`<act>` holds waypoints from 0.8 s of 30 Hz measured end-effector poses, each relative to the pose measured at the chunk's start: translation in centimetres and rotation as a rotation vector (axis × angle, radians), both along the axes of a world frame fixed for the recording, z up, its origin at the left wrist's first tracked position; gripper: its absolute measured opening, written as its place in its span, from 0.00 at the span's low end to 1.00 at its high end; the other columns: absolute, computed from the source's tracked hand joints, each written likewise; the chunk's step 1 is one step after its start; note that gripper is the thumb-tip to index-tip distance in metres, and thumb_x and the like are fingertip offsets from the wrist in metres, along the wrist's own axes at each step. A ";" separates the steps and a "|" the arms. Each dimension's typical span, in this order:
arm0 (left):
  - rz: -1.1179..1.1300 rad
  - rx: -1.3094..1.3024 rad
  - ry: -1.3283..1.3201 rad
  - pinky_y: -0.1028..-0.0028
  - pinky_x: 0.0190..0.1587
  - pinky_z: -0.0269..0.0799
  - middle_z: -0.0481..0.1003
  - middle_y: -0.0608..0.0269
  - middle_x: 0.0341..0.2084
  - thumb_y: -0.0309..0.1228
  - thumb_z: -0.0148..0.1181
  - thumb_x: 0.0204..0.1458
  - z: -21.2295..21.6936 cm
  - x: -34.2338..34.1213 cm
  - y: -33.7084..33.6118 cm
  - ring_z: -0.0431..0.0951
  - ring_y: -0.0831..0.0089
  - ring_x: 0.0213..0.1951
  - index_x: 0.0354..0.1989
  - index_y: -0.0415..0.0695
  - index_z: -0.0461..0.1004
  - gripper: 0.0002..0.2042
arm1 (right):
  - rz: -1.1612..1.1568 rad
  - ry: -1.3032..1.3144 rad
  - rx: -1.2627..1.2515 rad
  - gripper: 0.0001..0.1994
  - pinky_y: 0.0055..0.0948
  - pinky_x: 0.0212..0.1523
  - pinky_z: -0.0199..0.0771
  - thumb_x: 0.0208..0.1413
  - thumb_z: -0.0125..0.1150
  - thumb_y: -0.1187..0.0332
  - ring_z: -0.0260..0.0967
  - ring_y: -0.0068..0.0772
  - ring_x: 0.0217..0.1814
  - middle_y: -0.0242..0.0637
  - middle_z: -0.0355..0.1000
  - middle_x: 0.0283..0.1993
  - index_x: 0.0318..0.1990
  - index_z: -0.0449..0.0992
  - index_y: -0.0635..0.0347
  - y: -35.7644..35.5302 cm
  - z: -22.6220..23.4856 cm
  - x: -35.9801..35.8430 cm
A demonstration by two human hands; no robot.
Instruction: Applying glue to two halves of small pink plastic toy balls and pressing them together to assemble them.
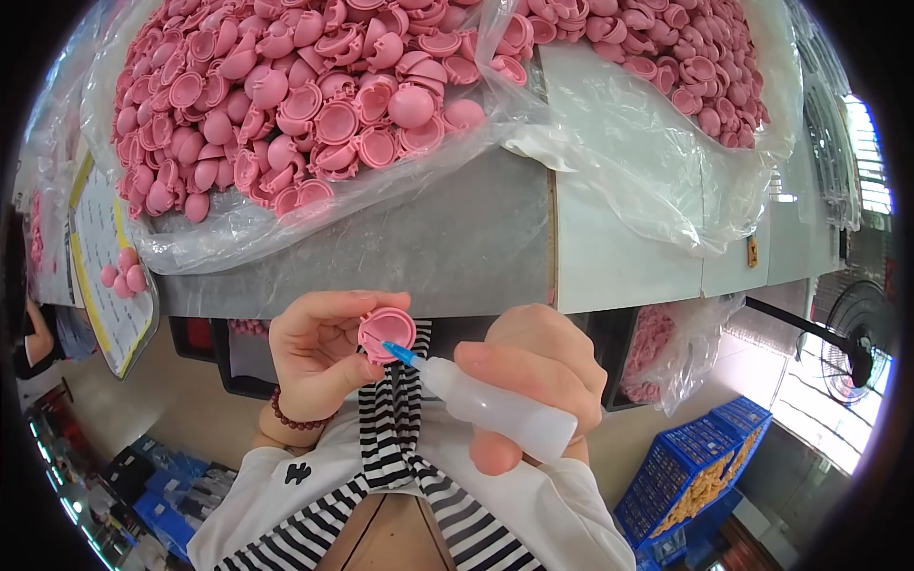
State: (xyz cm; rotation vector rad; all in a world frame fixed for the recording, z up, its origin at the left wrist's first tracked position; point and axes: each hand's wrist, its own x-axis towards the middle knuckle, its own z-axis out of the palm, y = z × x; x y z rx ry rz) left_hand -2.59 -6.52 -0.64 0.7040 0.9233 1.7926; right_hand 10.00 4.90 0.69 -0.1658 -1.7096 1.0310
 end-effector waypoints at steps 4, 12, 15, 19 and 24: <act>0.004 0.015 -0.006 0.70 0.47 0.67 0.67 0.37 0.43 0.19 0.62 0.39 0.0 -0.1 -0.1 0.71 0.64 0.45 0.44 0.32 0.63 0.22 | -0.009 -0.057 0.021 0.34 0.20 0.14 0.46 0.48 0.44 0.39 0.52 0.22 0.18 0.31 0.59 0.19 0.36 0.70 0.70 -0.3 0.1 -0.2; 0.027 0.094 0.059 0.71 0.44 0.70 0.66 0.42 0.46 0.11 0.57 0.38 -0.2 -0.2 0.1 0.72 0.65 0.42 0.45 0.29 0.64 0.21 | -0.115 -0.055 -0.052 0.33 0.21 0.16 0.47 0.47 0.43 0.37 0.52 0.22 0.19 0.29 0.57 0.18 0.35 0.71 0.65 -0.5 -0.1 0.0; 0.108 0.032 0.143 0.72 0.43 0.70 0.68 0.44 0.43 0.13 0.60 0.37 0.2 -0.1 0.0 0.73 0.65 0.41 0.42 0.30 0.68 0.19 | -0.135 -0.099 -0.066 0.33 0.21 0.17 0.47 0.47 0.42 0.36 0.51 0.22 0.19 0.28 0.57 0.18 0.36 0.71 0.63 -0.8 -0.1 -0.2; 0.185 -0.003 0.406 0.74 0.41 0.70 0.71 0.46 0.40 0.15 0.62 0.35 0.3 -0.3 0.1 0.74 0.66 0.40 0.40 0.32 0.70 0.18 | -0.128 -0.125 -0.045 0.33 0.21 0.17 0.47 0.47 0.41 0.36 0.51 0.22 0.19 0.28 0.57 0.18 0.36 0.71 0.62 -0.7 0.0 0.1; 0.223 0.019 0.538 0.71 0.42 0.69 0.71 0.45 0.40 0.17 0.61 0.37 0.1 -0.5 0.3 0.73 0.62 0.42 0.39 0.32 0.70 0.17 | -0.022 0.008 -0.064 0.29 0.22 0.21 0.50 0.49 0.45 0.41 0.53 0.24 0.23 0.32 0.60 0.23 0.41 0.69 0.62 0.0 -0.4 0.7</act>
